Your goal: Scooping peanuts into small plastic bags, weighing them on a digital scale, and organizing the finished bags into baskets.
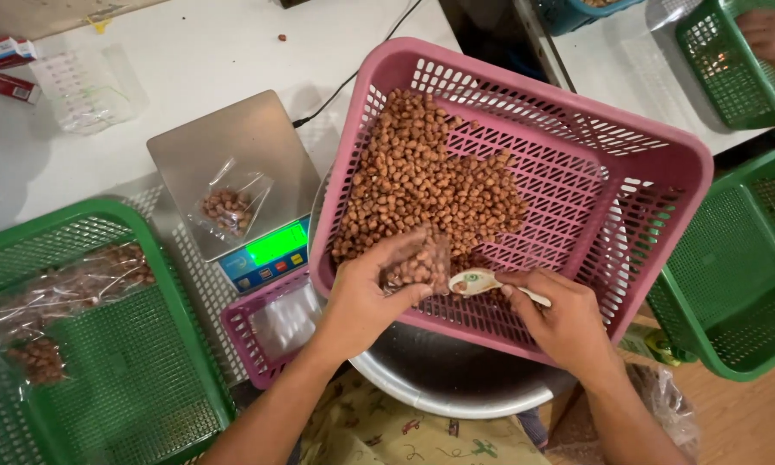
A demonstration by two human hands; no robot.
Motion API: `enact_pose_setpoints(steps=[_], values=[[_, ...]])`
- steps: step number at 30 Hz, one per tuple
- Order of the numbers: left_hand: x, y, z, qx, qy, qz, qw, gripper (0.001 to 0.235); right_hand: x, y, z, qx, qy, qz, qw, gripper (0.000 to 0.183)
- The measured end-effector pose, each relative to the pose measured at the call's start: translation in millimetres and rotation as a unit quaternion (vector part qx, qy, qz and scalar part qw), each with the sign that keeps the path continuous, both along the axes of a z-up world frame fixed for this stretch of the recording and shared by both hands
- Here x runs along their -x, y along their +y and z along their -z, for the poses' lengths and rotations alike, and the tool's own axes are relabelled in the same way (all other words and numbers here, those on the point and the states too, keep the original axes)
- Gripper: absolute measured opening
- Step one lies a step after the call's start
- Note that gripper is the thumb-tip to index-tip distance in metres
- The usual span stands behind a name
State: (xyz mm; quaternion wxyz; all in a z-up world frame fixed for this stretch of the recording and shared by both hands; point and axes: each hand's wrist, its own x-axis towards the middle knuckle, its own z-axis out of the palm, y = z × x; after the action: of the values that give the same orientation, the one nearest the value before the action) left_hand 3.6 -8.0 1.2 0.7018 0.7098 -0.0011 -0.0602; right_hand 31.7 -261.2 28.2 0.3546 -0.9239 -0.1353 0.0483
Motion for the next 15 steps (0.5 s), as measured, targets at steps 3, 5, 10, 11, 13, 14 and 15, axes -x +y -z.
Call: enact_pose_setpoints(steps=[3,5,10,11,13,14,15], values=[[1,-1,0,0.007,-0.001,0.004,1.0,0.063,4,0,-6,-0.022,0.03,0.023,0.999,0.016],[1,0,-1,0.006,-0.005,0.005,1.0,0.062,4,-7,5,-0.031,0.055,0.044,0.997,0.012],[2,1,-7,0.0,-0.009,0.017,1.0,0.063,1,-21,41,-0.095,0.138,0.121,0.978,0.01],[2,1,-6,-0.021,-0.006,0.026,0.999,0.064,-1,-20,40,-0.144,0.158,0.134,0.968,0.011],[1,0,-11,-0.042,-0.005,0.035,0.998,0.065,-6,-21,35,-0.195,0.176,0.145,0.954,0.013],[-1,-1,-16,-0.064,-0.008,0.047,0.997,0.064,-8,-24,31,-0.192,0.121,0.131,0.965,0.013],[-1,-2,-20,-0.086,-0.009,0.06,0.994,0.064,-9,-28,26,-0.187,0.068,0.119,0.973,0.012]])
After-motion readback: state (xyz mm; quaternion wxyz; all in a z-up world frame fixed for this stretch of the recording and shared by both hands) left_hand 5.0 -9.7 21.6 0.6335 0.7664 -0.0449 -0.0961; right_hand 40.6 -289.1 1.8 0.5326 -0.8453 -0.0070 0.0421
